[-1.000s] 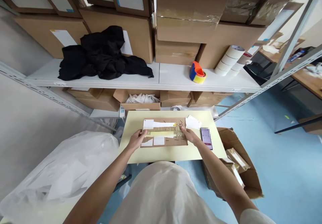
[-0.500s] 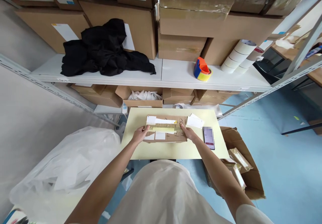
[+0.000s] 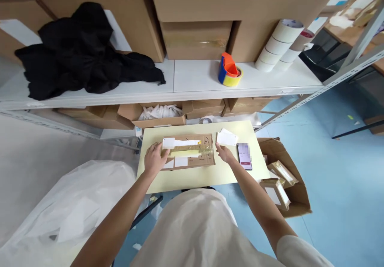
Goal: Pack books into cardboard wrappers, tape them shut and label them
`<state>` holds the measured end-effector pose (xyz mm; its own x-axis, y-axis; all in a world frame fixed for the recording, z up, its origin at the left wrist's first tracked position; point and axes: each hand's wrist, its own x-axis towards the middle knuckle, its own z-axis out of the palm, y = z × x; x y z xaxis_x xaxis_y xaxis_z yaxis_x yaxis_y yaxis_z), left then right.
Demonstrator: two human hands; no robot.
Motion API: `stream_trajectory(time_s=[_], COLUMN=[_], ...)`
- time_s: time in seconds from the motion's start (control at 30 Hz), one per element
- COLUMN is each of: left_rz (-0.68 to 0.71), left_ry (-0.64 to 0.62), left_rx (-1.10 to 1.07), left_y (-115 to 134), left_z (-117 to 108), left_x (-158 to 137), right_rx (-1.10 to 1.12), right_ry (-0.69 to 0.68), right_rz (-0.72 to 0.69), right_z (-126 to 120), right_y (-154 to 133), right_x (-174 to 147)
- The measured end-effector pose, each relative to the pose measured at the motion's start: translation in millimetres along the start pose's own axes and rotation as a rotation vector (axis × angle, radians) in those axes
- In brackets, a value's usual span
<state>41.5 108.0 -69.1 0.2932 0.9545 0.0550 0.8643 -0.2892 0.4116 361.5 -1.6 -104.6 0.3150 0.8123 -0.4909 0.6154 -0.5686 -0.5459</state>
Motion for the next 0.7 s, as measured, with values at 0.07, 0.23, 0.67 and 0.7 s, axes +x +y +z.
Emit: stream_trajectory(time_s=[0.07, 0.23, 0.67, 0.7], left_rz=[0.142, 0.387, 0.403, 0.399], left_ry=[0.037, -0.108, -0.235, -0.236], left_rx=[-0.014, -0.061, -0.135, -0.137], left_y=[23.6, 103.5, 159.5, 160.6], left_z=[2.7, 30.2, 76.4, 76.6], left_x=[8.9, 35.5, 53.6, 53.9], right_rx=[-0.184, -0.311, -0.551, -0.565], right_ry=[0.108, 0.161, 0.132, 0.141], right_rz=[0.013, 0.001, -0.342, -0.367], right_z=[-4.7, -7.4, 15.7, 16.1], right_y=[16.8, 55.4, 112.9, 115.8], right_x=[13.3, 55.4, 59.1, 57.1])
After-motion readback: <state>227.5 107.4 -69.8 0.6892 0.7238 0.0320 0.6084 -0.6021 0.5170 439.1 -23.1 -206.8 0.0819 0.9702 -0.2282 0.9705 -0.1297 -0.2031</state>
